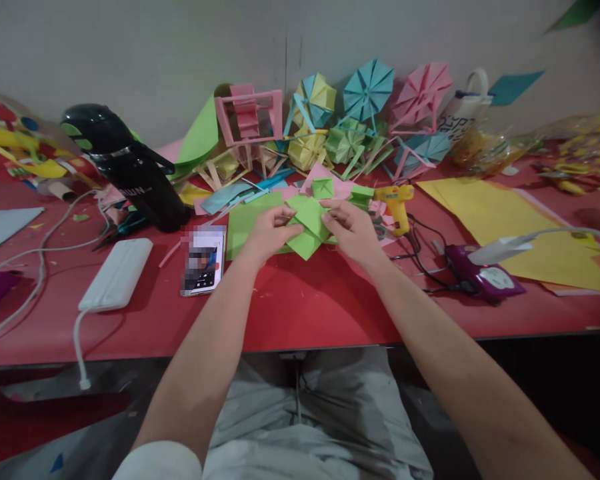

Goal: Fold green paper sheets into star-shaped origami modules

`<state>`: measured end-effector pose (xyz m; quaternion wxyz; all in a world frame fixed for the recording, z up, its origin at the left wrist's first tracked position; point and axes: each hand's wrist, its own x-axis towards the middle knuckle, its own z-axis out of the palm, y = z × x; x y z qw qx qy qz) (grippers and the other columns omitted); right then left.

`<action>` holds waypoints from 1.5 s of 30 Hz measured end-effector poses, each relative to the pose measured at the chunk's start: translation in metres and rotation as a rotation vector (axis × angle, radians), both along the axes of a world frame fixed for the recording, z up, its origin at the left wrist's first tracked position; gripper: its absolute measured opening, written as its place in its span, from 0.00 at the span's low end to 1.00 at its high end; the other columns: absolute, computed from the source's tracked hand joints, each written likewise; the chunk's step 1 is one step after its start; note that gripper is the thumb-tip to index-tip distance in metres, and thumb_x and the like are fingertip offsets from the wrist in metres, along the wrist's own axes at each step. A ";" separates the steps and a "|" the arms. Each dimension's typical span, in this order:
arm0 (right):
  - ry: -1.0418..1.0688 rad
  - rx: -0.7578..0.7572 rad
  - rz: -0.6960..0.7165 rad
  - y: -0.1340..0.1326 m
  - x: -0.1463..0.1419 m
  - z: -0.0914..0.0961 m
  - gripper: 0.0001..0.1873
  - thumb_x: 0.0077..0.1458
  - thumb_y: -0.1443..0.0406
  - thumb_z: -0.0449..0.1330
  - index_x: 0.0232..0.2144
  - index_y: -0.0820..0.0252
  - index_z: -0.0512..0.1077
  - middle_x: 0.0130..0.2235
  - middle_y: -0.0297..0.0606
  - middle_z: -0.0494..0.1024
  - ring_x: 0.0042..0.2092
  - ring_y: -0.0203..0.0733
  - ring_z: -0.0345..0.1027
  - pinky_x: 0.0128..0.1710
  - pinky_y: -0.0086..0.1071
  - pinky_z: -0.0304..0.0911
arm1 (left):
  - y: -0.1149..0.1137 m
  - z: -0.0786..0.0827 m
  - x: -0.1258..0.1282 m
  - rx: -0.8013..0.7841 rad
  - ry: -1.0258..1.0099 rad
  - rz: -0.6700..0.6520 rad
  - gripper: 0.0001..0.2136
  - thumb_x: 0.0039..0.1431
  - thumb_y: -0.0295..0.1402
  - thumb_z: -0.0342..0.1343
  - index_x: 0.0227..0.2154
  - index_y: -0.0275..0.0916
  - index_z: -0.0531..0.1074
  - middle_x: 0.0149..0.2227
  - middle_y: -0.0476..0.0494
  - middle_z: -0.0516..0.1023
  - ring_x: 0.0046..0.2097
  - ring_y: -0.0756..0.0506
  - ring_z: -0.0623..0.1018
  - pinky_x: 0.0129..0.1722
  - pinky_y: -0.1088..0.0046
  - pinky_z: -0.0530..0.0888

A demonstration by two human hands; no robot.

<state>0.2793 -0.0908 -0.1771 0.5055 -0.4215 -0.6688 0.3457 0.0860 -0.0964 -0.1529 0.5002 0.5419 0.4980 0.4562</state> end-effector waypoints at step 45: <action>-0.232 0.307 -0.304 0.000 0.004 0.002 0.08 0.51 0.64 0.68 0.26 0.56 0.72 0.32 0.35 0.76 0.34 0.40 0.68 0.34 0.35 0.65 | -0.007 0.004 0.001 0.044 0.256 -0.177 0.13 0.51 0.25 0.61 0.40 0.36 0.80 0.47 0.39 0.81 0.50 0.43 0.78 0.53 0.63 0.72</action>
